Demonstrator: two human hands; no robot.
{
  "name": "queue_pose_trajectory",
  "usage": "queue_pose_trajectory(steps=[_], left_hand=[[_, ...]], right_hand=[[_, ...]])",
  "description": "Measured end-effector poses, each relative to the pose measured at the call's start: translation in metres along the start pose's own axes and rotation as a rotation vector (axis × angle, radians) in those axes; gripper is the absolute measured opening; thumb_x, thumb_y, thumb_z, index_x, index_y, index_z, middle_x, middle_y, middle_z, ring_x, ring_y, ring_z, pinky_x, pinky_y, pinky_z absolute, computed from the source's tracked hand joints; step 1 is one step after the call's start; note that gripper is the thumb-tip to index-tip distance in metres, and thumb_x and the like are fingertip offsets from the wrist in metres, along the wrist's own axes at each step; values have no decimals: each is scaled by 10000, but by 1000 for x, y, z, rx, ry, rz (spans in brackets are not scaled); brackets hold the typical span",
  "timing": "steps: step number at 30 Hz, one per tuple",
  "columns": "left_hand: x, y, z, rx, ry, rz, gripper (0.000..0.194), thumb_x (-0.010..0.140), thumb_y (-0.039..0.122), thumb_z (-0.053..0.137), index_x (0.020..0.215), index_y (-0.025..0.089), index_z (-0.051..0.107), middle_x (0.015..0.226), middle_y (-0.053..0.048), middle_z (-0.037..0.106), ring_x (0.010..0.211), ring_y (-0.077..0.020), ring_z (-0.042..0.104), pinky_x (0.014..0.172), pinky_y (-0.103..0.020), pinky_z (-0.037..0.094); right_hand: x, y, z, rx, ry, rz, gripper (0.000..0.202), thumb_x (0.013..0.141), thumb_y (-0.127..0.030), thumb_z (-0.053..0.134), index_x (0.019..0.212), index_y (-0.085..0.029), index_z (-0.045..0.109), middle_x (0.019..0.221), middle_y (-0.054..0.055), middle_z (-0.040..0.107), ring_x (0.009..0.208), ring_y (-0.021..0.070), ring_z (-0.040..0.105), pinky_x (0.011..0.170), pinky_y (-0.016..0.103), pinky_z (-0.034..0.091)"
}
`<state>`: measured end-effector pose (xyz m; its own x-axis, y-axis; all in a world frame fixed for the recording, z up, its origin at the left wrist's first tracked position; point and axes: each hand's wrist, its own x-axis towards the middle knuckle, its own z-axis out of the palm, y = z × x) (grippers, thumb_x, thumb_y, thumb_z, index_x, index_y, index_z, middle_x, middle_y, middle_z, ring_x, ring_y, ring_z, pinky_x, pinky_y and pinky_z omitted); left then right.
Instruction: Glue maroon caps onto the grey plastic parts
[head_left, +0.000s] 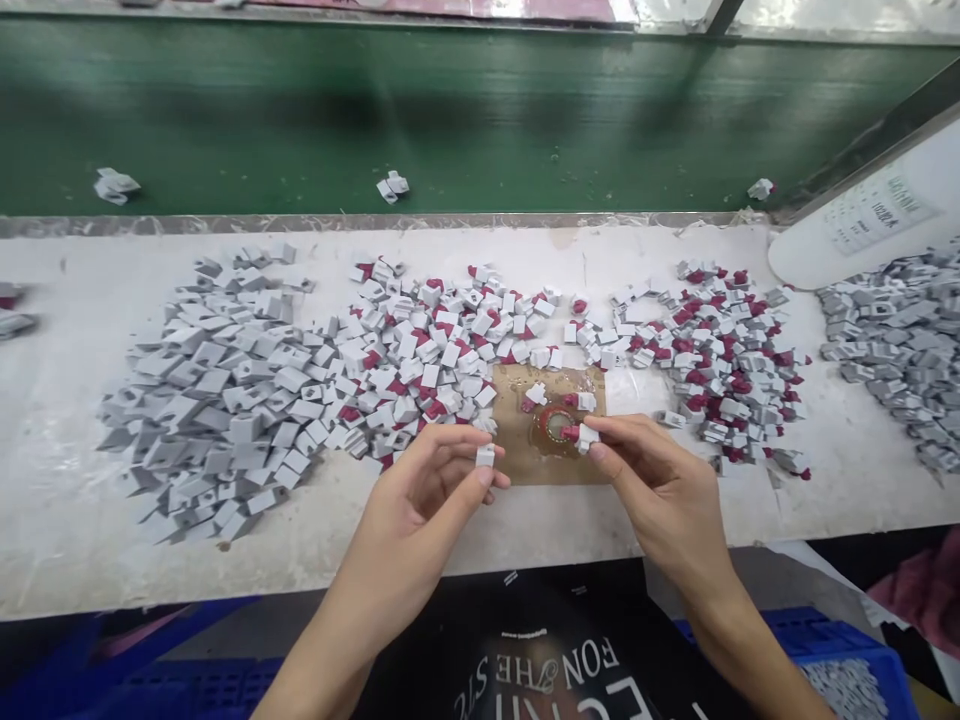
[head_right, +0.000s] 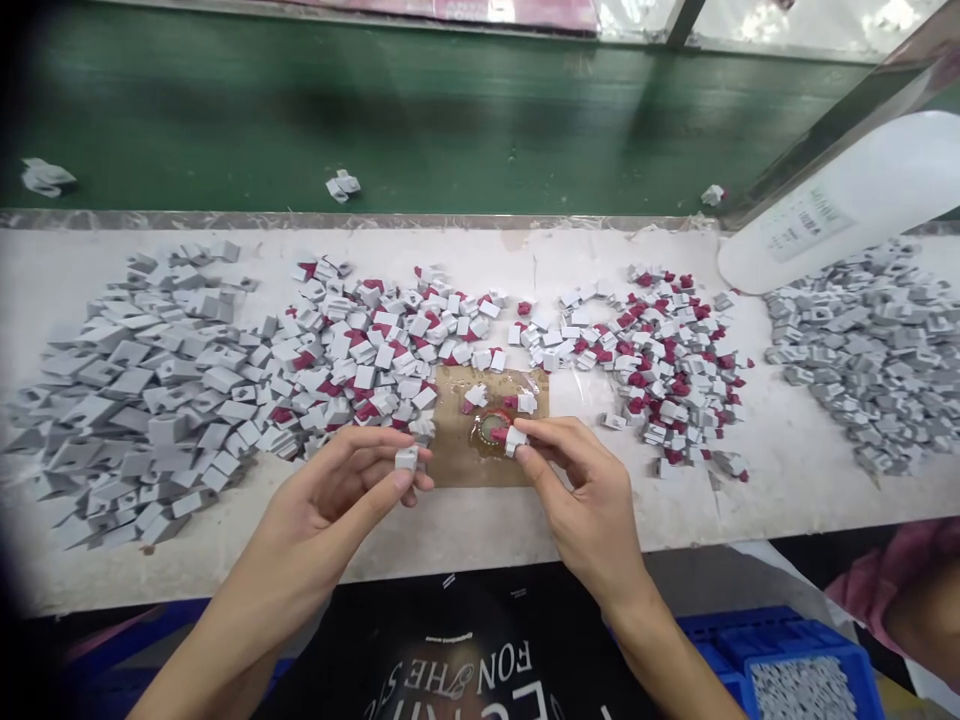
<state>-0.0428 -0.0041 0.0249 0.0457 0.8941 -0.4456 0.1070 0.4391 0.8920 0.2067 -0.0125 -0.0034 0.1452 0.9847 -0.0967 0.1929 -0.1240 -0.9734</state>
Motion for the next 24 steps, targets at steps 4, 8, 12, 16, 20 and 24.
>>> queue_pose_trajectory(steps=[4,8,12,16,20,24], left_hand=[[1,0,7,-33,-1,-4,225,1016,412,886,1218,321,844,1054,-50,883,946,-264,887,897,-406,762],[4,2,13,-55,-36,-16,143,1018,420,893,1103,312,855,1014,-40,898,996,-264,895,921,-380,751],[10,6,19,-21,-5,74,61,1038,360,877,1084,323,864,1092,-9,874,1003,-215,854,922,-329,724],[18,12,31,-109,-63,99,60,1069,330,860,1118,314,830,1056,-1,848,964,-205,834,875,-316,725],[24,19,47,-231,-158,135,80,1086,316,855,1161,302,829,1132,-26,889,1061,-228,876,982,-353,748],[26,25,56,-286,-210,128,61,1086,255,837,1134,288,821,1159,-27,915,1112,-228,897,1013,-352,756]], right_hand=[[-1,0,0,-86,13,-46,163,1085,-295,841,1200,-335,950,1159,71,877,1054,259,834,859,377,721],[-2,-3,0,-103,-2,-63,181,1091,-262,831,1207,-338,947,1148,58,876,1058,246,827,890,375,710],[-1,-8,-3,-3,9,-39,176,1098,-275,839,1211,-351,951,1132,54,860,1063,243,812,878,367,705],[3,-11,-8,185,-5,-13,192,1117,-358,853,1275,-407,950,1166,41,876,1079,244,837,934,393,723],[8,-13,-7,349,-68,56,152,1098,-465,879,1218,-412,957,1183,45,926,1164,303,890,1068,527,745],[10,-14,-4,354,-46,63,189,1078,-523,895,1210,-404,957,1170,47,935,1167,323,902,1075,565,755]])
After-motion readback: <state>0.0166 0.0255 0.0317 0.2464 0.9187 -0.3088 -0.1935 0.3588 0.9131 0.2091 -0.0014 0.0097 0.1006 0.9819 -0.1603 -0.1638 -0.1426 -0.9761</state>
